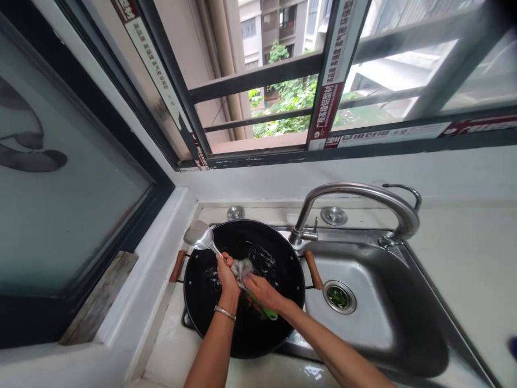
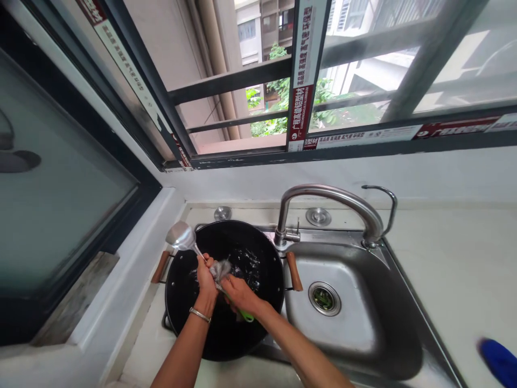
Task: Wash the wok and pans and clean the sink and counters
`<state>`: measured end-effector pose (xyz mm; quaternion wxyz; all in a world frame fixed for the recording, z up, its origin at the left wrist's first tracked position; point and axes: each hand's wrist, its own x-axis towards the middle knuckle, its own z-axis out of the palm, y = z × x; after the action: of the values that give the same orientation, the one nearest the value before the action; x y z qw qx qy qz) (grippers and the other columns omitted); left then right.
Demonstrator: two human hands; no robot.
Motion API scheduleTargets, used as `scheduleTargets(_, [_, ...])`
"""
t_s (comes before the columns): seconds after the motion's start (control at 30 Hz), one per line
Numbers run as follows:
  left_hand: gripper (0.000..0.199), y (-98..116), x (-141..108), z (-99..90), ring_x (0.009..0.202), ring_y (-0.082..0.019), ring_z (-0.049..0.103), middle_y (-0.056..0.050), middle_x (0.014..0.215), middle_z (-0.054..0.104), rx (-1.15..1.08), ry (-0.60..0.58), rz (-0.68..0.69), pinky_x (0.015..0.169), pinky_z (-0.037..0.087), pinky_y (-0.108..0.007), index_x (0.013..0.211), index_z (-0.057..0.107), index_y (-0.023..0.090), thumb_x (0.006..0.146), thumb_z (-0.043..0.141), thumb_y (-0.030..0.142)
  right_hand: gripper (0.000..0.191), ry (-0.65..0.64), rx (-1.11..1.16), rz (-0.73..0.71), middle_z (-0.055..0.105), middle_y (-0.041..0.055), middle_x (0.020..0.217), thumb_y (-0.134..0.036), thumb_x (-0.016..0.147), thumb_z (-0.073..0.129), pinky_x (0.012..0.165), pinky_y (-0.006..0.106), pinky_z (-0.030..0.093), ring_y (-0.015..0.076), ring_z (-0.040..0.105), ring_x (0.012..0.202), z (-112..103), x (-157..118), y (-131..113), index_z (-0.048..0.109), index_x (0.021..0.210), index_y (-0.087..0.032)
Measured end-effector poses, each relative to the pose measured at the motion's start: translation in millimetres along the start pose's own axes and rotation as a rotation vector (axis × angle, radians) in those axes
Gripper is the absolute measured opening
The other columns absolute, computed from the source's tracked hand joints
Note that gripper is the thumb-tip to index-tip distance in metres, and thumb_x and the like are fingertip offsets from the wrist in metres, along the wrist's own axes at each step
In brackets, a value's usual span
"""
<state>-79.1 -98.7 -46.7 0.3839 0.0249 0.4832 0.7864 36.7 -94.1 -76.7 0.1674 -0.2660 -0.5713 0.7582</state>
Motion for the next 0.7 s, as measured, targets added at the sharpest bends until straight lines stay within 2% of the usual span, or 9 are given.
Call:
scheduleTargets(0.03, [0.030, 4, 1, 0.9, 0.037, -0.006, 0.025, 0.011, 0.049, 0.024, -0.011, -0.015, -0.012, 0.038, 0.024, -0.017, 0.075, 0.051, 0.020, 0.095, 0.051, 0.043, 0.041, -0.002, -0.044, -0.070, 0.050, -0.0080, 0.055, -0.060, 0.090, 0.046, 0.033, 0.016, 0.034, 0.0058, 0.045, 0.036, 1, -5, -1, 0.044, 0.076, -0.022])
scheduleTargets(0.1, [0.021, 17, 3, 2.8, 0.037, -0.005, 0.025, 0.011, 0.050, 0.024, -0.045, -0.049, -0.027, 0.038, 0.024, -0.017, 0.080, 0.055, 0.019, 0.096, 0.050, 0.031, 0.038, -0.080, -0.059, -0.105, 0.049, -0.0087, 0.056, -0.057, 0.088, 0.052, 0.033, 0.016, 0.033, 0.0049, 0.044, 0.037, -1, -13, -4, 0.046, 0.076, -0.021])
scheduleTargets(0.2, [0.015, 44, 8, 2.2, 0.040, -0.003, 0.028, 0.010, 0.053, 0.025, -0.111, -0.096, -0.033, 0.042, 0.028, -0.014, 0.082, 0.056, 0.016, 0.095, 0.049, 0.017, 0.041, -0.253, 0.059, 0.024, 0.048, -0.0094, 0.054, -0.061, 0.086, 0.052, 0.030, 0.017, 0.032, 0.0057, 0.040, 0.033, -17, -22, -6, 0.053, 0.085, -0.020])
scheduleTargets(0.3, [0.021, 69, 13, -3.8, 0.042, -0.003, 0.030, 0.009, 0.056, 0.029, -0.160, -0.131, -0.065, 0.042, 0.030, -0.013, 0.087, 0.060, 0.015, 0.098, 0.043, 0.022, 0.048, -0.407, 0.179, 0.194, 0.044, -0.0105, 0.051, -0.067, 0.084, 0.051, 0.030, 0.018, 0.031, 0.0059, 0.036, 0.031, -35, -27, -3, 0.056, 0.091, -0.020])
scheduleTargets(0.37, [0.027, 75, 14, -7.9, 0.040, -0.004, 0.025, 0.009, 0.054, 0.026, -0.174, -0.103, -0.084, 0.036, 0.024, -0.014, 0.092, 0.061, 0.015, 0.099, 0.043, 0.034, 0.052, -0.443, 0.182, 0.239, 0.043, -0.0096, 0.051, -0.070, 0.084, 0.048, 0.030, 0.019, 0.031, 0.0063, 0.036, 0.031, -41, -26, -2, 0.057, 0.089, -0.020])
scheduleTargets(0.43, [0.028, 70, 11, -9.5, 0.036, -0.004, 0.016, 0.011, 0.052, 0.019, -0.159, -0.031, -0.042, 0.032, 0.014, -0.015, 0.095, 0.062, 0.017, 0.097, 0.047, 0.041, 0.057, -0.409, 0.085, 0.220, 0.044, -0.0075, 0.050, -0.074, 0.086, 0.040, 0.032, 0.020, 0.031, 0.0074, 0.039, 0.032, -39, -22, -4, 0.058, 0.083, -0.019])
scheduleTargets(0.5, [0.026, 58, 6, -8.0, 0.035, -0.004, 0.012, 0.012, 0.052, 0.015, -0.113, 0.014, 0.044, 0.032, 0.009, -0.015, 0.099, 0.063, 0.018, 0.094, 0.053, 0.042, 0.064, -0.307, -0.117, 0.162, 0.045, -0.0050, 0.049, -0.074, 0.089, 0.027, 0.036, 0.021, 0.034, 0.0091, 0.042, 0.035, -27, -14, -9, 0.057, 0.077, -0.019])
scheduleTargets(0.6, [0.029, 40, -2, -3.3, 0.035, -0.003, 0.015, 0.013, 0.052, 0.018, -0.052, -0.010, 0.115, 0.033, 0.010, -0.014, 0.102, 0.065, 0.019, 0.088, 0.062, 0.045, 0.064, -0.122, -0.406, 0.047, 0.055, 0.0012, 0.056, -0.064, 0.096, 0.019, 0.051, 0.025, 0.043, 0.0135, 0.055, 0.049, 1, 4, -20, 0.060, 0.077, -0.018])
scheduleTargets(0.7, [0.030, 36, -5, -0.1, 0.035, -0.002, 0.020, 0.013, 0.049, 0.024, -0.056, -0.033, 0.129, 0.033, 0.015, -0.014, 0.102, 0.066, 0.018, 0.085, 0.068, 0.042, 0.056, 0.016, -0.584, -0.064, 0.066, 0.0094, 0.073, -0.049, 0.100, 0.023, 0.068, 0.028, 0.045, 0.0195, 0.065, 0.074, 25, 23, -34, 0.065, 0.086, -0.015])
